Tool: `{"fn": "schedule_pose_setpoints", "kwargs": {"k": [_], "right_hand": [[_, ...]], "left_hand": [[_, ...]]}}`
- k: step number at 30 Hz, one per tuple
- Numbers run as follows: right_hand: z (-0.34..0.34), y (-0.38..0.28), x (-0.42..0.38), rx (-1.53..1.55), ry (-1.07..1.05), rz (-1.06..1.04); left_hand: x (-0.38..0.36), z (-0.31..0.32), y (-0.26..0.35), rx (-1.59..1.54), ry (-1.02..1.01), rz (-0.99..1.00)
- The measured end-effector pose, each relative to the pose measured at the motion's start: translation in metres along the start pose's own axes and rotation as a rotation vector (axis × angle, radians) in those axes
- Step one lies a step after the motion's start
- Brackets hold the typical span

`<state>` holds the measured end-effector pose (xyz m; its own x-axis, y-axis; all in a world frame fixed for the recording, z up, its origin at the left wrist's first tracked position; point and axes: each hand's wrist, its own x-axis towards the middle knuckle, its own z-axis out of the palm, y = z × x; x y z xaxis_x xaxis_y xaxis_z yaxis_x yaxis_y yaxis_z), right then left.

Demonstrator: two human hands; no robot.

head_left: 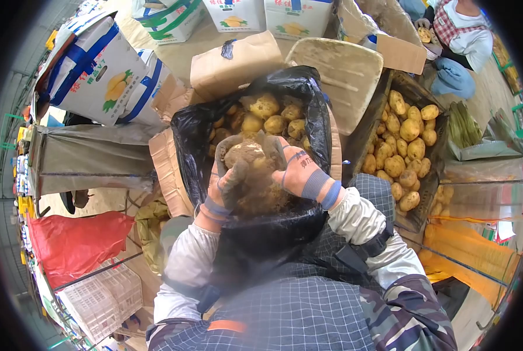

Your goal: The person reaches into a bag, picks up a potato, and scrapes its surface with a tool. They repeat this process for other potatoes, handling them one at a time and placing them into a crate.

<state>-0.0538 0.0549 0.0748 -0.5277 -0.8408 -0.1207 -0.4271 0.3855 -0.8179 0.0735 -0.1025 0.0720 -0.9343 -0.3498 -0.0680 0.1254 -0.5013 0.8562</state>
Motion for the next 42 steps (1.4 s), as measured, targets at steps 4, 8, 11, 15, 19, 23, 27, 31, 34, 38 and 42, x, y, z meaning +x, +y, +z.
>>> {"fn": "schedule_pose_setpoints", "kwargs": {"k": [4,8,11,15,19,23,27,31,34,38,42], "right_hand": [[-0.016,-0.041,-0.005,-0.141,-0.294,0.213],[-0.003,0.000,0.003,0.173,0.000,0.120],[-0.008,0.002,0.006,0.672,-0.101,0.262],[0.013,0.017,0.008,0.400,0.173,0.067],[0.029,0.012,0.015,0.638,0.138,-0.021],[0.027,-0.019,0.008,1.141,-0.012,0.260],[0.028,-0.025,0.000,1.242,-0.069,0.183],[0.034,-0.020,0.001,1.344,-0.114,0.229],[0.034,-0.029,0.002,1.494,-0.158,0.378],[0.029,-0.035,0.005,1.510,-0.120,0.384],[0.015,-0.038,0.014,1.529,-0.068,0.430]], "left_hand": [[-0.001,-0.014,-0.004,0.042,0.007,-0.037],[0.002,-0.001,0.007,-0.043,-0.014,-0.039],[0.006,0.009,0.019,0.043,-0.079,-0.006],[0.011,-0.005,0.005,0.293,0.014,0.113],[0.014,-0.017,-0.003,0.566,0.142,0.235],[0.012,-0.007,-0.001,0.712,0.247,0.254],[0.011,0.001,0.016,0.896,0.172,0.396],[0.013,0.002,0.019,0.888,0.211,0.487],[0.012,-0.004,0.024,0.919,0.283,0.531],[0.022,-0.021,0.015,0.938,0.250,0.385],[0.030,-0.045,-0.001,0.879,0.322,0.296]]}}
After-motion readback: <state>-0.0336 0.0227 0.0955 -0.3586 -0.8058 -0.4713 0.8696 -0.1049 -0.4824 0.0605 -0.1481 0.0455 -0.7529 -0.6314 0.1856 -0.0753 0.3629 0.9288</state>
